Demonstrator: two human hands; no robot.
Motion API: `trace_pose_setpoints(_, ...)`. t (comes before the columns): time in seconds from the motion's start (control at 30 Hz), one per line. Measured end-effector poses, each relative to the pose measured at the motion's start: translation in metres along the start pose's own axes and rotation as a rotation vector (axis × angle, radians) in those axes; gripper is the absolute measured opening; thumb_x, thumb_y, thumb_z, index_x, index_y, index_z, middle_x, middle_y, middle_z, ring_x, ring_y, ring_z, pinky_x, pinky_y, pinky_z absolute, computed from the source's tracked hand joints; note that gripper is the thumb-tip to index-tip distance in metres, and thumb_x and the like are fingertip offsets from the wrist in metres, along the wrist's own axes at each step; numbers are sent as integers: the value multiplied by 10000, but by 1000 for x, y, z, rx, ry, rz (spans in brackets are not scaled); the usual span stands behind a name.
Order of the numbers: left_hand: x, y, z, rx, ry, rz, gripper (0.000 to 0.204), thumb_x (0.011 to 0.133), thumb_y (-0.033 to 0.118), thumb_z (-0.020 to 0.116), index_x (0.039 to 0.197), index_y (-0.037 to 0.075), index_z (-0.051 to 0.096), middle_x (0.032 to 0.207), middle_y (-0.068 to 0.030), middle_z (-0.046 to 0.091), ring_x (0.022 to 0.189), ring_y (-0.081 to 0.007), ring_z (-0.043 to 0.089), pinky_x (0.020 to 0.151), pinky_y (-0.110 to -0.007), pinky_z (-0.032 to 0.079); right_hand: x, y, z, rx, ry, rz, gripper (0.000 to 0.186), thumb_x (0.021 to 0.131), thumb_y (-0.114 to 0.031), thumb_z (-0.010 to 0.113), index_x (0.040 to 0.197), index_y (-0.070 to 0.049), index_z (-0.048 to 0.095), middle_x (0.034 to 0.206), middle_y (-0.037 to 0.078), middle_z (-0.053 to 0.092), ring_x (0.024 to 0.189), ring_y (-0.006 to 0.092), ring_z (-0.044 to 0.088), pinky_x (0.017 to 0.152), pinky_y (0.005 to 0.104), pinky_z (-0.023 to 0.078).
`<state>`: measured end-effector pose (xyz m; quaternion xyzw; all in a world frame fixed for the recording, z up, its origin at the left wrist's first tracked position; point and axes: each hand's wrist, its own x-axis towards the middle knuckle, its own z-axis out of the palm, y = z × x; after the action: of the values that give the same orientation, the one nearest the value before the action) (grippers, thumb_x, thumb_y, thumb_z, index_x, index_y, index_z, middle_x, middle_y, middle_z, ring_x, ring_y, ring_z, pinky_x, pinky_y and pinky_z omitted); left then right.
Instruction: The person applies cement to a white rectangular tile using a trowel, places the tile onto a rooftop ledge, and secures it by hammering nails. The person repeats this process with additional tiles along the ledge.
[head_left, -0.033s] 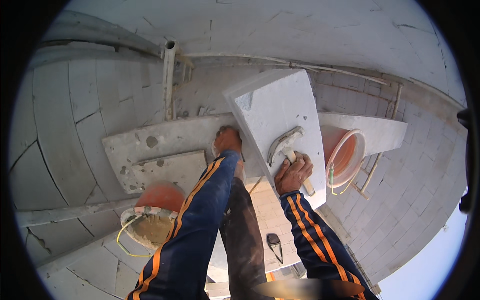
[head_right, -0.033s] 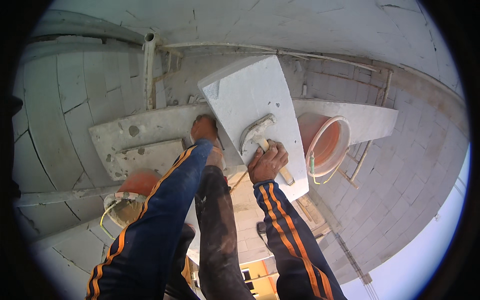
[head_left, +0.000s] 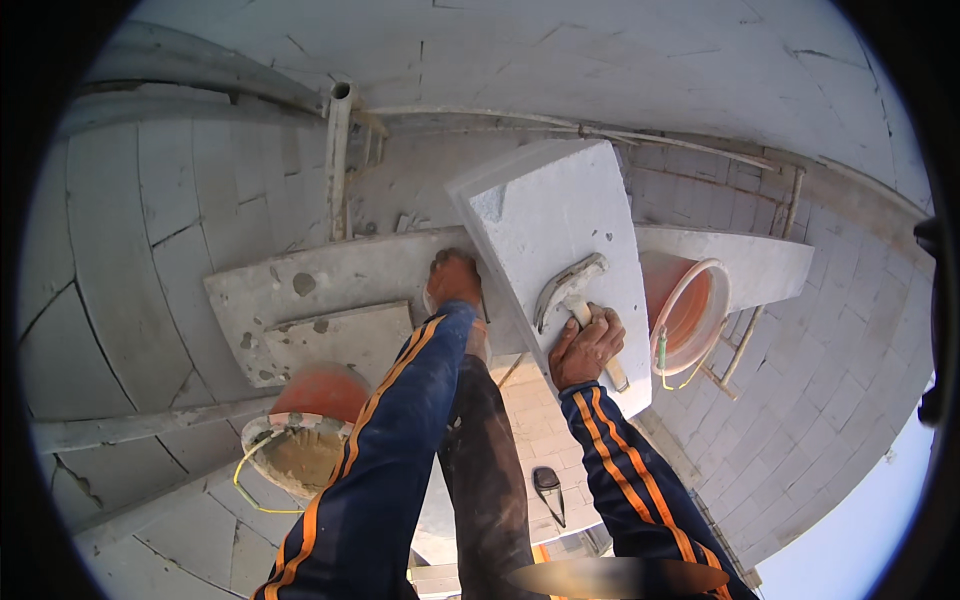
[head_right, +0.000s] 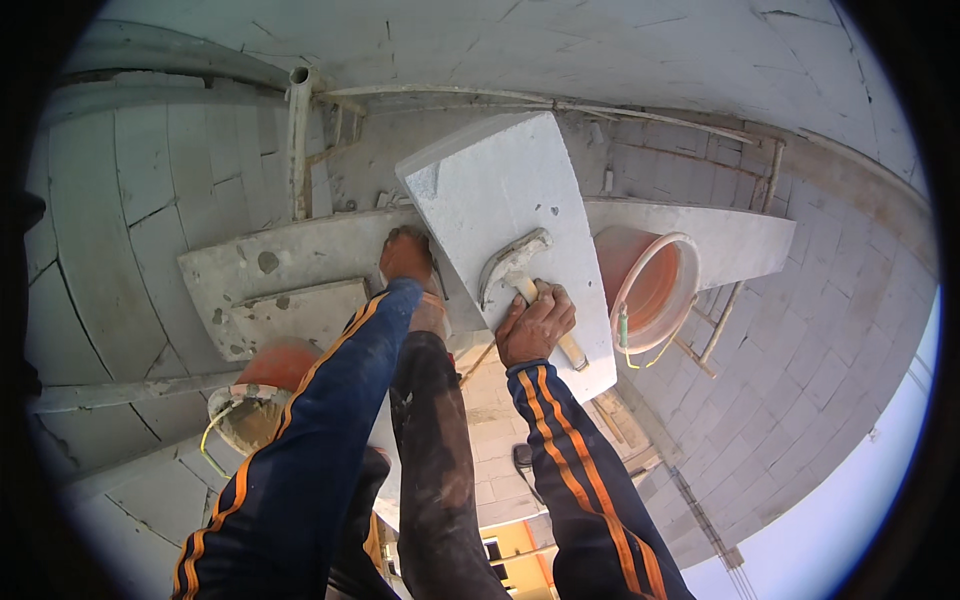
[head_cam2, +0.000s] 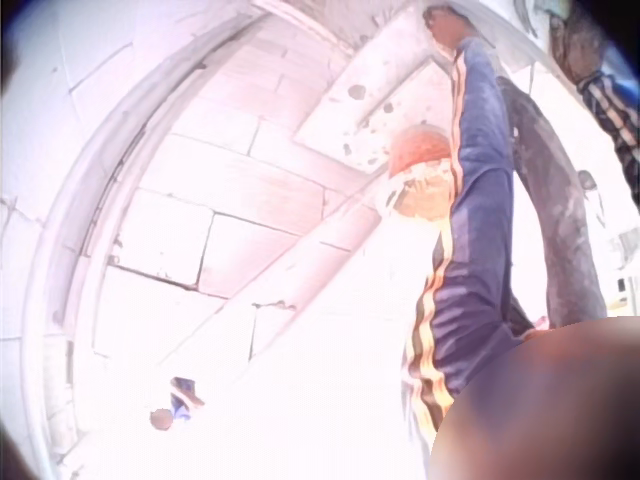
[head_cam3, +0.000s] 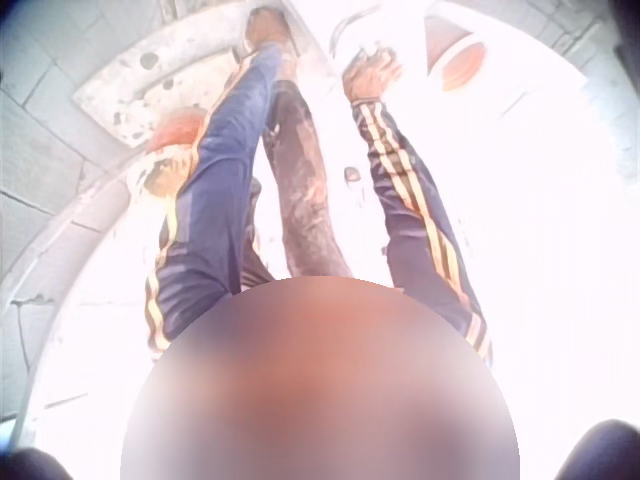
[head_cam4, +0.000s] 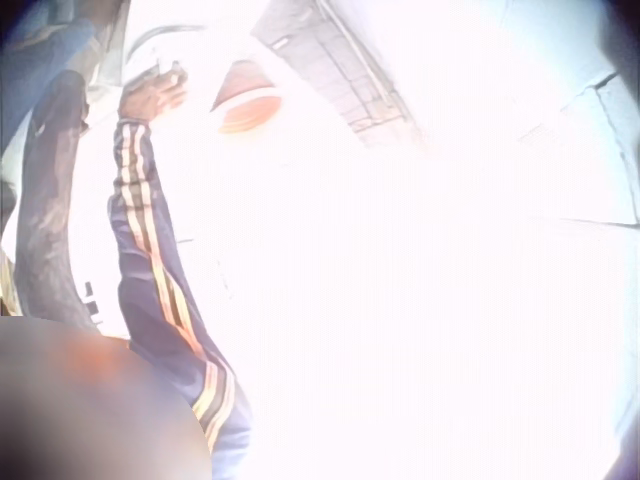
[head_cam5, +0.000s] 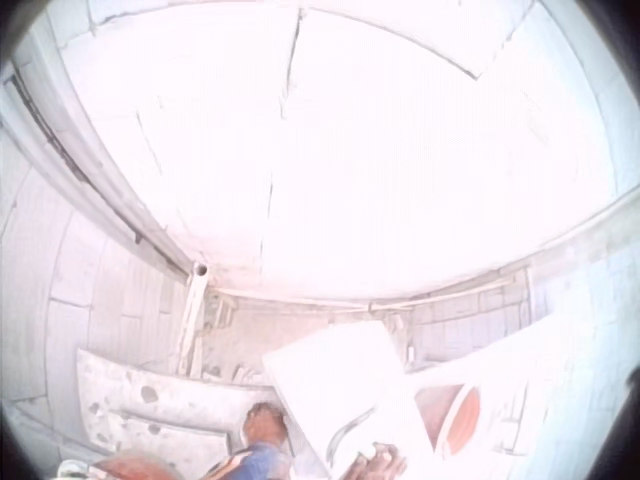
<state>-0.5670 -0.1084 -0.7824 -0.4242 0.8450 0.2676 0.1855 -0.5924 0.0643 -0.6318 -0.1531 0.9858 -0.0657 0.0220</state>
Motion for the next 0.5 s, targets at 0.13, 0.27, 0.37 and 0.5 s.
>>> trace_pose_setpoints(0.13,5,-12,-61,-472,130,-192,277,964,258,611,1037,-6,645,928,-190,728,864,-340,713,781,-423,549,-1,2,-1,37,-2,5,338,904,-152,585,1157,64,521,1198,280,480,1126,446,458,969,559,329)
trace_pose_setpoints(0.27,20,-6,-147,-1009,397,-93,249,942,186,659,1076,-24,666,872,-150,729,798,-236,712,726,-345,552,6,3,-10,96,-89,49,326,887,-139,617,1138,48,529,1176,262,497,1115,440,465,955,542,351)
trace_pose_setpoints(0.37,44,25,-194,-1136,394,-29,235,928,135,671,1108,-16,677,875,-135,730,800,-200,706,729,-317,549,19,1,-31,151,-210,42,317,860,-106,641,1119,43,534,1138,254,510,1079,439,492,924,515,395)
trace_pose_setpoints(0.5,68,89,-218,-1015,334,136,257,906,82,670,1149,-2,675,976,-154,730,880,-217,708,787,-324,551,42,-12,-74,230,-276,-23,304,846,-96,678,1095,31,559,1007,228,551,938,419,564,799,472,482)
